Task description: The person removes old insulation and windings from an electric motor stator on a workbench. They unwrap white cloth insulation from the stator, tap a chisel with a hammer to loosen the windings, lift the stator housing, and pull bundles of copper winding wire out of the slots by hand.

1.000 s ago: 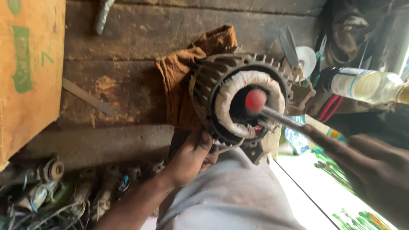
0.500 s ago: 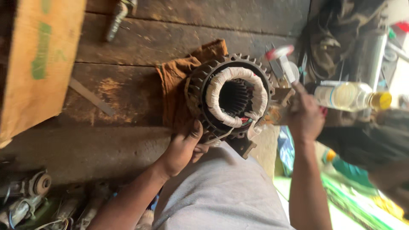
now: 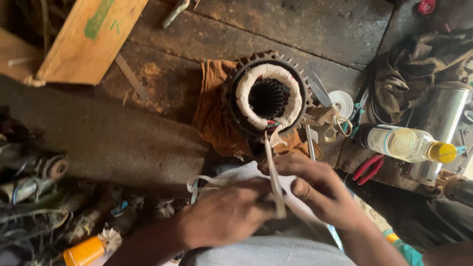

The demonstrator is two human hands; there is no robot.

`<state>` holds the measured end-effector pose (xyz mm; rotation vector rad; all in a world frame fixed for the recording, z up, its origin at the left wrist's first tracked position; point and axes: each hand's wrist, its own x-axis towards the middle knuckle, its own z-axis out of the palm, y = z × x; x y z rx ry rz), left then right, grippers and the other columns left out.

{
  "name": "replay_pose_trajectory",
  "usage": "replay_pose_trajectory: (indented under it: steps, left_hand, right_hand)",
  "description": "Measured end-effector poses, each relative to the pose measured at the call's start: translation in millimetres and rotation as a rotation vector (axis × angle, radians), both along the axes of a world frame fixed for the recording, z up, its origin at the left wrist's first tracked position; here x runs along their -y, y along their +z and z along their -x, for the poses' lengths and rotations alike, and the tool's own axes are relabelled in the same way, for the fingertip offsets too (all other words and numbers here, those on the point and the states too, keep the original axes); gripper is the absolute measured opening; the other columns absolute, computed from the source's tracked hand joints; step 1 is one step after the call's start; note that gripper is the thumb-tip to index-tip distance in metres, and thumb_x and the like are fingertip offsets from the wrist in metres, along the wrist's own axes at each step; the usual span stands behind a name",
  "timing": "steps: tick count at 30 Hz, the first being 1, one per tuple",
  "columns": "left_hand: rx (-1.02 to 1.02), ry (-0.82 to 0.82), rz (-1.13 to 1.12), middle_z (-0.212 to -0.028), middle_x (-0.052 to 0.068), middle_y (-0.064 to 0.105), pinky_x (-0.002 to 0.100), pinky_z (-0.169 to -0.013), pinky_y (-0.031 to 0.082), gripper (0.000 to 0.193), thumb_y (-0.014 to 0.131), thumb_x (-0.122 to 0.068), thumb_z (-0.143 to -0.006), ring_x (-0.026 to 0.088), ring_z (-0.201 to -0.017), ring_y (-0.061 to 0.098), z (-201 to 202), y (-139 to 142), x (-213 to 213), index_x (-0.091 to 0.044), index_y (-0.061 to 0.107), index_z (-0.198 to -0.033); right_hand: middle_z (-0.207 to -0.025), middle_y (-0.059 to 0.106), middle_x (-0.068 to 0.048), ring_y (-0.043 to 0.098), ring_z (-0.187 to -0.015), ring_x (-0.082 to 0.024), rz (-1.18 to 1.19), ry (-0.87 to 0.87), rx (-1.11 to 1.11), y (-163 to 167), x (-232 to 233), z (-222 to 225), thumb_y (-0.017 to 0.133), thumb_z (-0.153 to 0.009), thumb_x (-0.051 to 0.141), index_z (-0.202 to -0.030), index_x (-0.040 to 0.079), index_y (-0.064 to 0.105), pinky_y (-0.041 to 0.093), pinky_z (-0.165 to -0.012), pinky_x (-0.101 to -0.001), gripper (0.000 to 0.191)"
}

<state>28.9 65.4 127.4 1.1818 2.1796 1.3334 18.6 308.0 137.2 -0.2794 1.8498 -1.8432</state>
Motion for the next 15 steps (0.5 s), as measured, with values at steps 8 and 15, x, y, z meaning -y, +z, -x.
replay_pose_trajectory:
  steps: [8, 15]
  left_hand:
    - [-0.106, 0.615, -0.077, -0.116, 0.01, 0.065, 0.036, -0.092, 0.059, 0.029, 0.077, -0.004, -0.088, 0.027, -0.106, 0.069, 0, -13, -1, -0.007, 0.066, -0.114]
    - [-0.286, 0.661, -0.2, -0.125, -0.001, 0.067, 0.029, -0.091, 0.062, 0.024, 0.075, -0.004, -0.099, 0.016, -0.115, 0.07, 8, -41, -12, -0.013, 0.07, -0.121]
  right_hand:
    - [-0.113, 0.075, -0.017, 0.067, -0.115, -0.027, 0.184, 0.085, 0.359, 19, -7, -18, 0.081, -0.086, 0.0, -0.105, -0.002, 0.069, 0.049, -0.105, -0.0416, 0.023]
    - [-0.103, 0.066, -0.005, 0.067, -0.093, -0.022, -0.534, 0.001, -0.417, 12, 11, -9, 0.081, -0.08, 0.003, -0.102, 0.009, 0.063, 0.055, -0.075, -0.033, 0.029]
